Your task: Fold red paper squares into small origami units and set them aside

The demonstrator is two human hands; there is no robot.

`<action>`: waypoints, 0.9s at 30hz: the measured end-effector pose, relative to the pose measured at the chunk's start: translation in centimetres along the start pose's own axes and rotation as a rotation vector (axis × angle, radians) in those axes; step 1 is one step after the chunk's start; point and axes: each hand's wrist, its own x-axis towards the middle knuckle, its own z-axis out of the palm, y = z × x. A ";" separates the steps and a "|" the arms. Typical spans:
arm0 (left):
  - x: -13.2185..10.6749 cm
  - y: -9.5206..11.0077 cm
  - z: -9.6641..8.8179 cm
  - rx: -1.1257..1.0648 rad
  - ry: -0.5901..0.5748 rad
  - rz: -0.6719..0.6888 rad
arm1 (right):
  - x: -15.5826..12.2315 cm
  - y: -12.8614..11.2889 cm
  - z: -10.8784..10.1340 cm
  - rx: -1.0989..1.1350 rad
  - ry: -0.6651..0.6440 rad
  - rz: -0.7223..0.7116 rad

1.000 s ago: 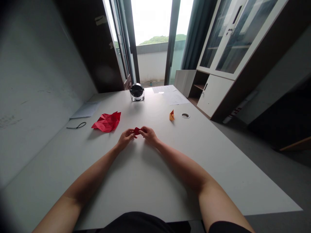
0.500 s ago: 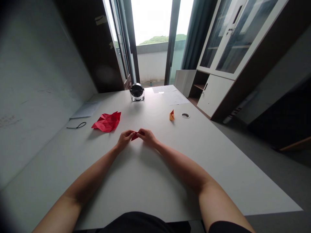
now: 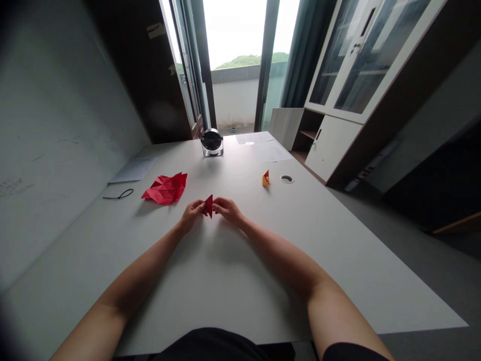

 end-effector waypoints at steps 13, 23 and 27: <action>-0.3 0.9 -0.3 -0.058 -0.099 -0.036 | -0.2 -1.1 -0.3 0.090 -0.073 0.097; -0.6 1.4 -0.3 -0.047 -0.148 -0.065 | -0.3 -1.4 -0.4 0.183 -0.055 0.167; -0.5 1.4 -0.2 -0.047 -0.138 -0.058 | -0.1 -0.9 -0.3 0.099 -0.012 0.095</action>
